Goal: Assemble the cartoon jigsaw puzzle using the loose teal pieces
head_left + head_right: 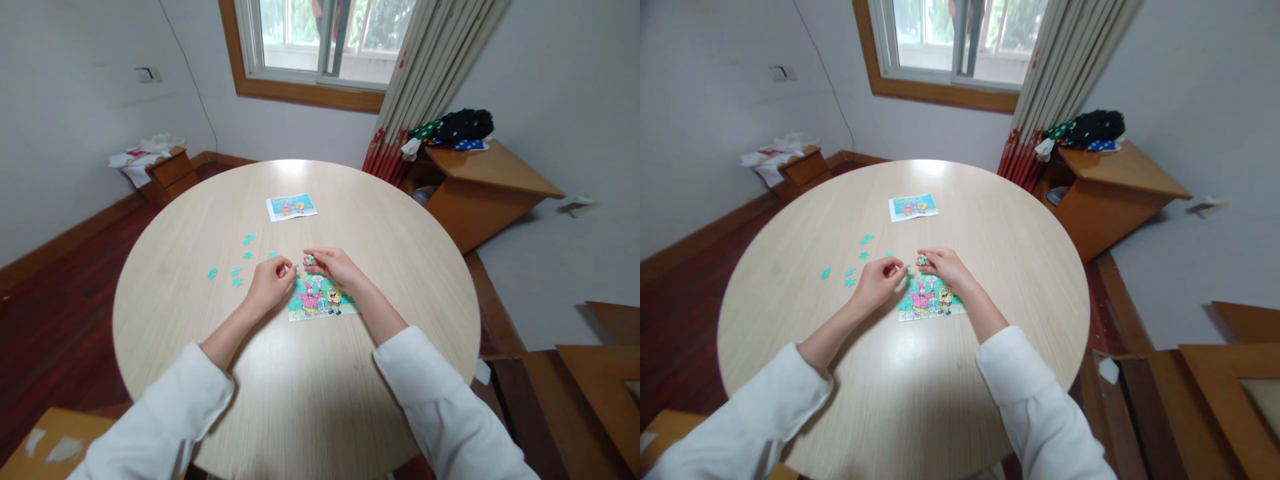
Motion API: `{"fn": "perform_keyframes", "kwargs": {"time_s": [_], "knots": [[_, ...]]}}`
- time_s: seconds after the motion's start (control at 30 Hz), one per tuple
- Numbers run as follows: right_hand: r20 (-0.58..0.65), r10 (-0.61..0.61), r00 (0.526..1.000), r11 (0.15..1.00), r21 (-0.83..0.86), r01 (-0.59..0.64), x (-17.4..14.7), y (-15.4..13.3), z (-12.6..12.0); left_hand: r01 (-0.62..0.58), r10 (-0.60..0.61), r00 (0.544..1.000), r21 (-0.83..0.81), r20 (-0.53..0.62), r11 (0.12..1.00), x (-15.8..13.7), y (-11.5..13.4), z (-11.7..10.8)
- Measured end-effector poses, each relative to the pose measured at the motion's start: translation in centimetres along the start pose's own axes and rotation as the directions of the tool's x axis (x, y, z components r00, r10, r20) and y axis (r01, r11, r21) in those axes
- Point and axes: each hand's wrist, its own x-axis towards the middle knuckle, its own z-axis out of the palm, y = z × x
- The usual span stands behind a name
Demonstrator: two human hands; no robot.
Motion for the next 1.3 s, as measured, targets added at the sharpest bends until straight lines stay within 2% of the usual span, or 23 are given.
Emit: {"fn": "perform_keyframes", "kwargs": {"time_s": [0.13,0.37,0.5,0.6,1.0,1.3], "knots": [[0.008,-0.012,1.0,1.0,-0.024,0.012,0.0,0.3,-0.1,0.003,-0.003,1.0,0.003,-0.015,1.0,0.0,0.2,-0.2],[0.103,-0.132,0.986,0.974,-0.172,0.149,-0.2,0.5,-0.2,0.017,-0.018,0.999,-0.03,-0.05,0.999,0.0,0.6,-0.5],[0.164,-0.246,0.955,0.901,-0.325,0.288,-0.3,0.6,-0.2,0.013,-0.017,0.998,-0.067,-0.055,0.998,0.1,0.8,-0.7],[0.193,-0.289,0.938,0.842,-0.415,0.345,-0.2,0.8,-0.3,0.013,-0.018,0.998,-0.074,-0.063,0.997,0.1,0.7,-0.7],[0.168,-0.3,0.939,0.796,-0.499,0.344,0.1,1.1,-0.7,0.017,-0.026,0.996,-0.1,-0.08,0.995,0.2,0.4,-0.5],[0.224,-0.3,0.927,0.736,-0.564,0.374,-0.3,1.3,-0.3,0.025,-0.031,0.997,-0.091,-0.064,0.996,0.2,0.6,-0.6]]}}
